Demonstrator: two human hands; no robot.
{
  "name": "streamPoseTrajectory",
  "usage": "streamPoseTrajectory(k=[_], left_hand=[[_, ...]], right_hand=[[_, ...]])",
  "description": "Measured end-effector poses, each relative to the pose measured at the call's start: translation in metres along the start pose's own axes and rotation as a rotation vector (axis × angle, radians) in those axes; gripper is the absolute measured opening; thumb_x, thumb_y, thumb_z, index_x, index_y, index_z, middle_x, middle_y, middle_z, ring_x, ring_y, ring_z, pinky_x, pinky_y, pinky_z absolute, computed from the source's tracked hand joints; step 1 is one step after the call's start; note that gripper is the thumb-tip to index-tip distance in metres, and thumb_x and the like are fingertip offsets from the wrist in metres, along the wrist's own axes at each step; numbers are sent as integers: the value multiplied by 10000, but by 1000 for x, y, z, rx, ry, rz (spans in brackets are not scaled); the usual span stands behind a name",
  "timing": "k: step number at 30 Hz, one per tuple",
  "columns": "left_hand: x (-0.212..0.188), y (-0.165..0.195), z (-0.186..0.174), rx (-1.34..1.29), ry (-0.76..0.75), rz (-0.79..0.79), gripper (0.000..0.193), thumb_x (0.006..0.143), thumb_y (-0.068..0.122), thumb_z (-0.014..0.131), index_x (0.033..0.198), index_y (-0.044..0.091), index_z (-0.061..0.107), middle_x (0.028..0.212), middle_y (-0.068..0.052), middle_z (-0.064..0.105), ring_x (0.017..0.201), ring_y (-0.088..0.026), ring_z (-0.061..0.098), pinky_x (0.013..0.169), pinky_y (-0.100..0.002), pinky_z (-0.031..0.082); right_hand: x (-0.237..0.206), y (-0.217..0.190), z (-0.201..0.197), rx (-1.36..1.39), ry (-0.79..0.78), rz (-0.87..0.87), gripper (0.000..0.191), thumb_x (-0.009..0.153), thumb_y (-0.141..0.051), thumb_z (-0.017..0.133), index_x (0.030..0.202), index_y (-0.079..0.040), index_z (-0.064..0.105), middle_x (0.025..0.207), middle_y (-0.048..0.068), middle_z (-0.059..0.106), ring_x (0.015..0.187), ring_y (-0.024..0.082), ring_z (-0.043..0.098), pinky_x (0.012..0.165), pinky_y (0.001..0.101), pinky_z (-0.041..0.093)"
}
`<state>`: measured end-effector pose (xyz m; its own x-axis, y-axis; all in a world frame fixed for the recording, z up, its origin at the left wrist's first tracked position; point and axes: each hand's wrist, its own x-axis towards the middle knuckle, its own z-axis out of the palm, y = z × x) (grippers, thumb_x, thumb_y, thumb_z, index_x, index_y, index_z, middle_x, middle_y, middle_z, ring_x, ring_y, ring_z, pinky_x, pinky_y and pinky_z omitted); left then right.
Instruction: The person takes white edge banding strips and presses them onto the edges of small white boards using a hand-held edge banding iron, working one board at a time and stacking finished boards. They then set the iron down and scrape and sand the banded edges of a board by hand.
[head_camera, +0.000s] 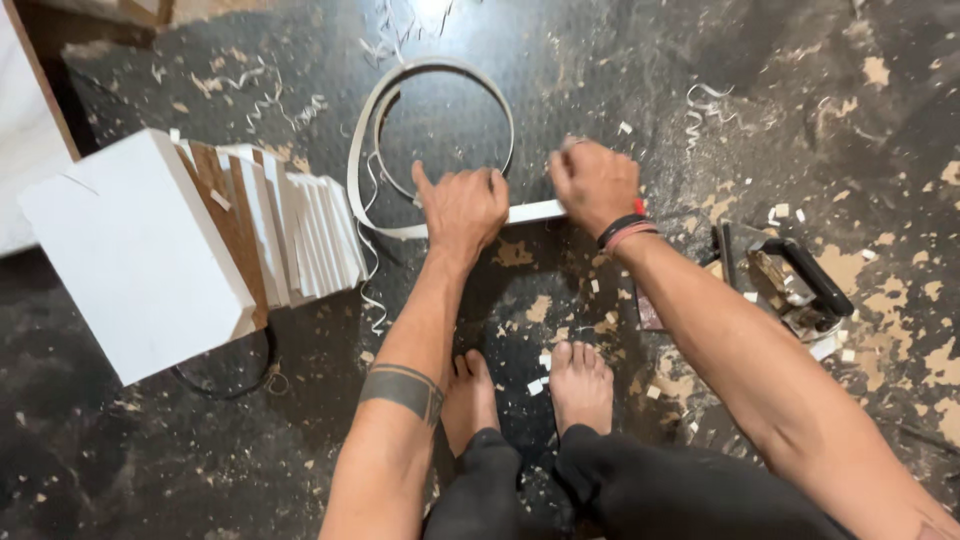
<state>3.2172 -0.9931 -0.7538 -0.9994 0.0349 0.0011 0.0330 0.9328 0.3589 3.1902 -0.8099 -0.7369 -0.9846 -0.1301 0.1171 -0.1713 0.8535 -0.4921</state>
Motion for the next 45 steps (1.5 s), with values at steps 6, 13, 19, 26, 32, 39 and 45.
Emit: streamPoseTrajectory(k=[6,13,19,26,32,39,45], left_hand=[[-16,-25,-24,-122,219,133,227,1024,280,601,1027,99,738,973,-77,767,929,-282,705,1145,-626,288],[-62,-59,-39,-131,143,460,559,849,365,770,1265,20,626,1148,-134,690,1125,-300,627,1098,-550,282],[-60,-50,-40,-166,-29,221,338,810,176,813,1122,145,688,1070,-21,724,1127,-235,654,1148,-524,311],[-38,-11,-86,-295,0,376,269,889,267,773,1128,155,718,984,-45,689,975,-274,659,849,-438,495],[-36,22,-83,-207,22,443,234,887,273,733,1095,167,747,934,-47,647,905,-270,643,750,-415,522],[-37,27,-65,-120,85,412,199,886,283,739,1036,154,755,936,-13,669,953,-261,591,842,-440,421],[-40,24,-55,-128,81,419,197,930,281,720,1077,149,726,990,-13,681,984,-247,609,947,-449,402]], right_hand=[[2,-11,-12,-342,-13,-338,209,953,-153,639,1147,-77,622,955,79,687,953,289,664,794,471,485],[-28,-32,3,65,-12,-403,255,927,-242,684,1097,-63,619,1104,124,649,1121,301,583,986,496,385],[-49,-40,17,-28,-190,-422,373,804,-199,691,1156,-85,648,1103,95,675,1152,280,611,1039,488,375],[-46,5,-4,453,-202,-196,276,830,-156,649,1100,-106,623,1020,101,694,1055,316,638,1103,496,374],[-58,24,-13,260,-179,-74,306,787,-100,659,1092,-122,639,975,134,666,1046,371,611,982,476,432],[-63,31,-18,198,-119,-119,394,781,-101,718,1166,-97,636,1215,161,675,1223,367,577,1043,510,395],[-88,96,-75,-69,-82,150,442,903,-254,756,1287,-59,657,1293,212,656,1230,341,576,1050,492,450]])
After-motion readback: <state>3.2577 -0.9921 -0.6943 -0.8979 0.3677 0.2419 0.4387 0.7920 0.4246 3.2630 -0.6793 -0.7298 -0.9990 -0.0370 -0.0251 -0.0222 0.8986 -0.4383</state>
